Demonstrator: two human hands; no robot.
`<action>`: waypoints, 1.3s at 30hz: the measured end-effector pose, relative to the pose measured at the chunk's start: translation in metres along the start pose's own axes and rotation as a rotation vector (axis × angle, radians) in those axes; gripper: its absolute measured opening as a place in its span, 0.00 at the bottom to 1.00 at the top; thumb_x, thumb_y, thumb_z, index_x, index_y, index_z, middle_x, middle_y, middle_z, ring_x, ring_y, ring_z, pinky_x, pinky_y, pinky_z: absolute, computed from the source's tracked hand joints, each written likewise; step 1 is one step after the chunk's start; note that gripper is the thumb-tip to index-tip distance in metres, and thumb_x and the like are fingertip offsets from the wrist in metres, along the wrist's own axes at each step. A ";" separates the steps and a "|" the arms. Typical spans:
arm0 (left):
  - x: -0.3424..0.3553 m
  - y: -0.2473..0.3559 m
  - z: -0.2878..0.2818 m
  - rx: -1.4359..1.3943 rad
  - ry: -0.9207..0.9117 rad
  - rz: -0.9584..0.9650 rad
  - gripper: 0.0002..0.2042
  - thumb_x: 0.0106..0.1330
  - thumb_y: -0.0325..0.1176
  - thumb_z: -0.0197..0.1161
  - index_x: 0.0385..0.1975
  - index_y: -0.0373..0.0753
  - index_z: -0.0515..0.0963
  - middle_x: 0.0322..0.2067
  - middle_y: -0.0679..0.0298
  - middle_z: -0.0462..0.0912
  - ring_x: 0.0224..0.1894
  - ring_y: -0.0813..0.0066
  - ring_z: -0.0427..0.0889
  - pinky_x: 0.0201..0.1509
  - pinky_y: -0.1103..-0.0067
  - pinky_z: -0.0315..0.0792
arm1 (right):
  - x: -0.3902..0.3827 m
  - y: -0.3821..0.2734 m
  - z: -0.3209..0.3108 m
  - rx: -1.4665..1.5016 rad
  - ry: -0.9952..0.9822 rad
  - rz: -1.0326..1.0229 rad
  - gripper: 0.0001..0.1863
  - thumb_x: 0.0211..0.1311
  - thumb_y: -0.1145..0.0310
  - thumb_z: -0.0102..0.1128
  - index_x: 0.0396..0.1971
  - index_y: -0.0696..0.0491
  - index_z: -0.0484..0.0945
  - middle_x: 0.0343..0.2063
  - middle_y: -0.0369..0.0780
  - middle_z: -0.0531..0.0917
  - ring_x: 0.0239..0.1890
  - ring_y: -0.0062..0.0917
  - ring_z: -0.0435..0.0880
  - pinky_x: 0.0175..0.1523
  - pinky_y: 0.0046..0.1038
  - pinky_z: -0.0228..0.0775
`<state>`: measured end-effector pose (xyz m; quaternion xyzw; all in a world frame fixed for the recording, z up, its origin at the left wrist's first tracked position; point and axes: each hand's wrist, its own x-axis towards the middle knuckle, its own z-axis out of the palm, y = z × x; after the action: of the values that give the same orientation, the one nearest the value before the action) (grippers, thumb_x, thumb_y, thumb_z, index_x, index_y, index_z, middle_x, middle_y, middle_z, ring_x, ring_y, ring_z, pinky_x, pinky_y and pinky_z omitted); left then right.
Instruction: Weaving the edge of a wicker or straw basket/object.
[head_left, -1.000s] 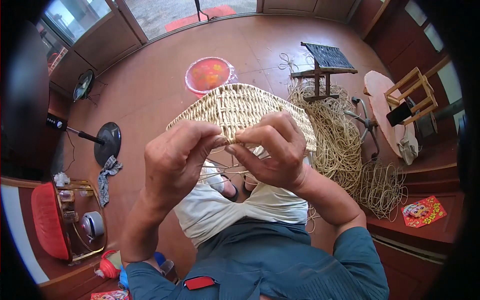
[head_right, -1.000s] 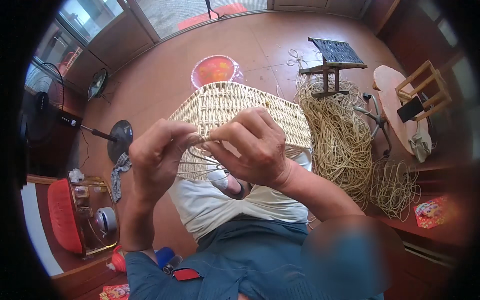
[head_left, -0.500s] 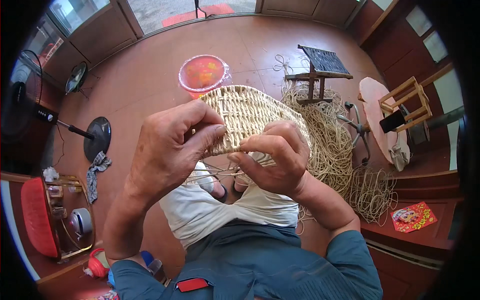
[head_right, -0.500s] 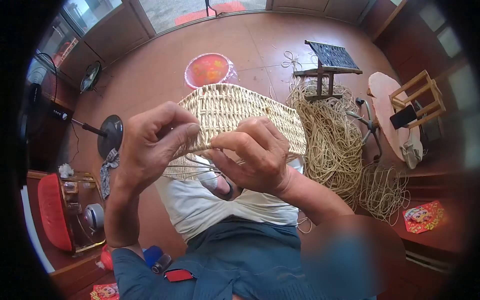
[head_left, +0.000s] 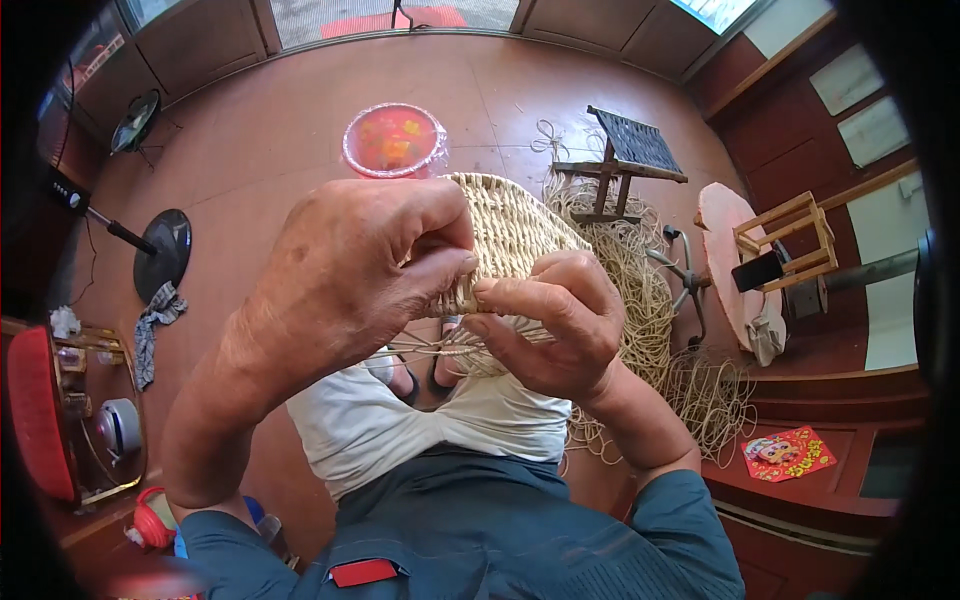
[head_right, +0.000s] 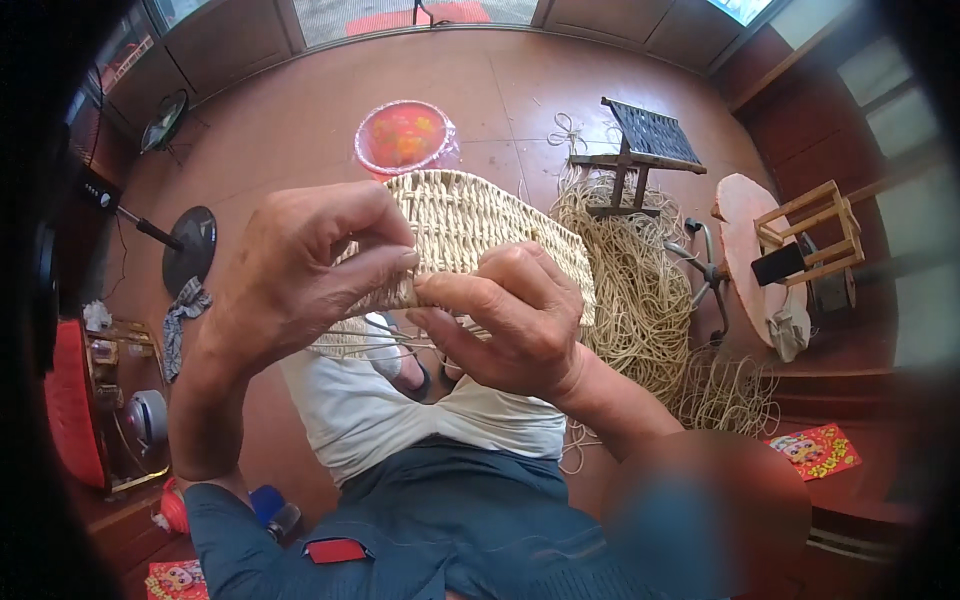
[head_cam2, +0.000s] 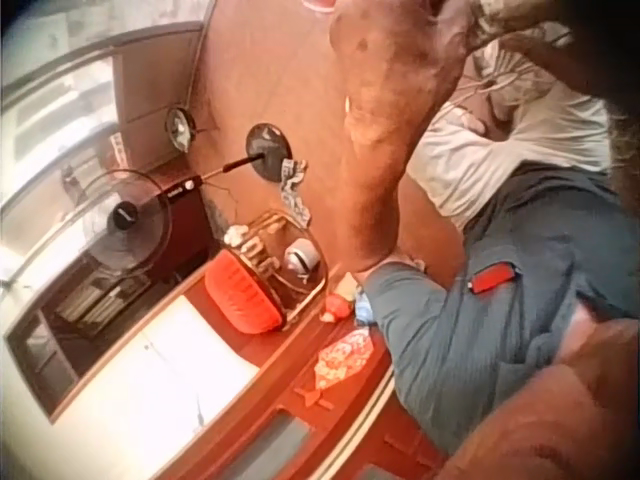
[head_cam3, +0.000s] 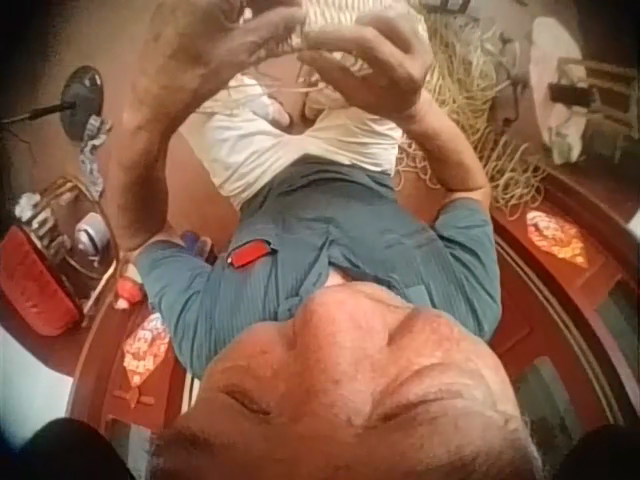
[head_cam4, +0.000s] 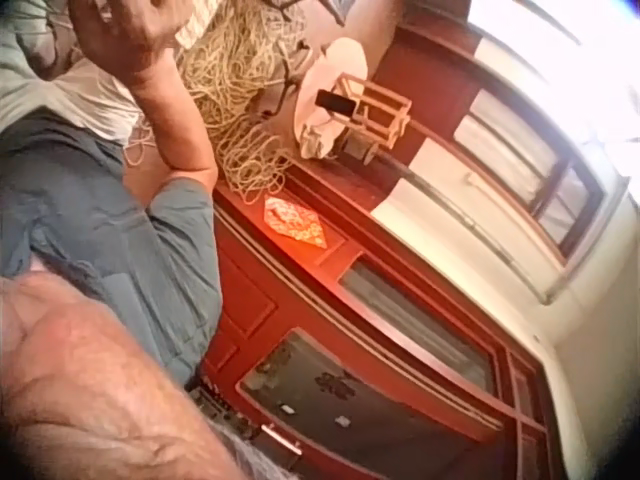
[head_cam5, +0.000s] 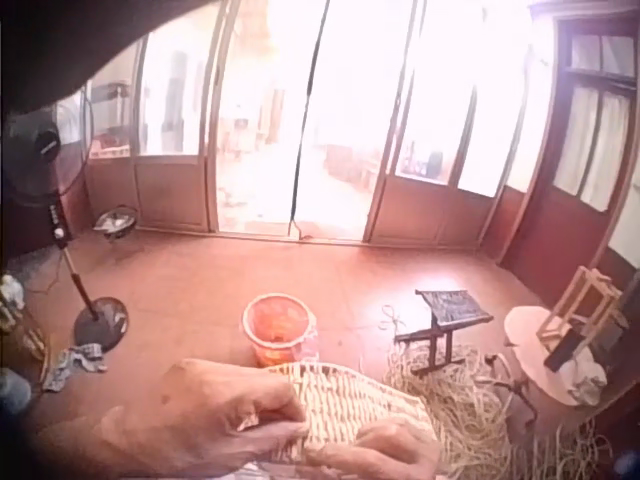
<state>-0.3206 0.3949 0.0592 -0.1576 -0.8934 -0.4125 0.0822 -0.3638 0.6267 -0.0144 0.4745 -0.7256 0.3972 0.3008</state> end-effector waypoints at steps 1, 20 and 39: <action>0.000 0.000 0.000 0.012 0.000 0.006 0.05 0.68 0.26 0.74 0.36 0.32 0.84 0.27 0.60 0.85 0.30 0.77 0.83 0.38 0.75 0.77 | 0.000 0.000 -0.001 -0.001 -0.002 0.002 0.18 0.47 0.70 0.87 0.40 0.46 0.91 0.25 0.31 0.77 0.27 0.24 0.79 0.32 0.28 0.71; -0.033 -0.024 0.010 0.097 0.195 0.316 0.15 0.56 0.20 0.77 0.44 0.39 0.88 0.41 0.59 0.84 0.47 0.59 0.82 0.52 0.68 0.75 | 0.005 -0.001 0.001 -0.003 0.005 -0.035 0.18 0.46 0.69 0.88 0.39 0.48 0.92 0.26 0.30 0.79 0.27 0.23 0.78 0.33 0.27 0.70; -0.005 -0.018 -0.008 0.309 -0.052 0.464 0.23 0.47 0.25 0.81 0.46 0.47 0.89 0.42 0.66 0.84 0.46 0.60 0.82 0.51 0.68 0.77 | 0.004 0.001 0.002 -0.024 0.031 -0.038 0.17 0.45 0.69 0.84 0.39 0.48 0.91 0.27 0.29 0.82 0.28 0.21 0.80 0.34 0.26 0.71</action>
<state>-0.3219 0.3767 0.0508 -0.3542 -0.8876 -0.2371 0.1744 -0.3663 0.6238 -0.0124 0.4785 -0.7163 0.3900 0.3253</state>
